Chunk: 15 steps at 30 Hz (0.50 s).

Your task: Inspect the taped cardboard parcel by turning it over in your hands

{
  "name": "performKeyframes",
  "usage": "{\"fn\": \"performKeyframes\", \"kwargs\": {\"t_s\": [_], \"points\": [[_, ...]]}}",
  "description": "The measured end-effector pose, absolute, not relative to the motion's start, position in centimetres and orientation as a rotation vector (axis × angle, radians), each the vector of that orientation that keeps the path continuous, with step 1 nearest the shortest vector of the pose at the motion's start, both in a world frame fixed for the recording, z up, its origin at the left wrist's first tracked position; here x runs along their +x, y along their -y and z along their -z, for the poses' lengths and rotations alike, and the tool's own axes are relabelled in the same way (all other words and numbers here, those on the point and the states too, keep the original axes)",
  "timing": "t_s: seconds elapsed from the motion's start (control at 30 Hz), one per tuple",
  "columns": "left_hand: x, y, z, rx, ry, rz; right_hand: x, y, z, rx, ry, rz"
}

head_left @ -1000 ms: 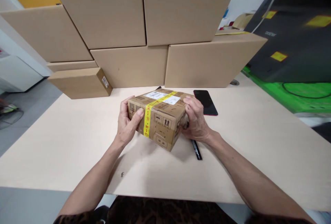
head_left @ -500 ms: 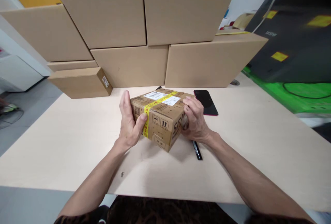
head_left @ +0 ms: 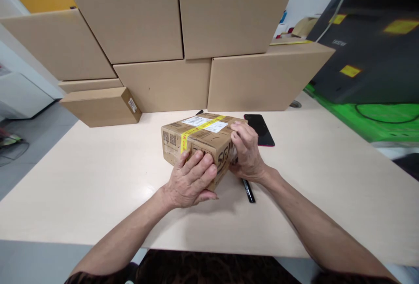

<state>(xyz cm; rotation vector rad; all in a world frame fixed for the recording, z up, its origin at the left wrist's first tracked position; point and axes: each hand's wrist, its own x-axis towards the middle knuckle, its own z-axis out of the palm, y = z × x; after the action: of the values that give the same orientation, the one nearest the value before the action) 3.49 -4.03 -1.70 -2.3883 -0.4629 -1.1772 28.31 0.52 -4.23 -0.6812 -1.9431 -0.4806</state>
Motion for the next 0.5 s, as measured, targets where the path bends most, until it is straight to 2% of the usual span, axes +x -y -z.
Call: {"fn": "performKeyframes", "kwargs": {"t_s": [0.2, 0.5], "points": [[3.5, 4.3, 1.4, -2.363, 0.351, 1.167, 28.0, 0.0, 4.2, -0.682, 1.98, 0.502], [0.7, 1.3, 1.9, -2.48, 0.619, 1.306, 27.7, 0.5, 4.3, -0.746, 1.991, 0.523]]}}
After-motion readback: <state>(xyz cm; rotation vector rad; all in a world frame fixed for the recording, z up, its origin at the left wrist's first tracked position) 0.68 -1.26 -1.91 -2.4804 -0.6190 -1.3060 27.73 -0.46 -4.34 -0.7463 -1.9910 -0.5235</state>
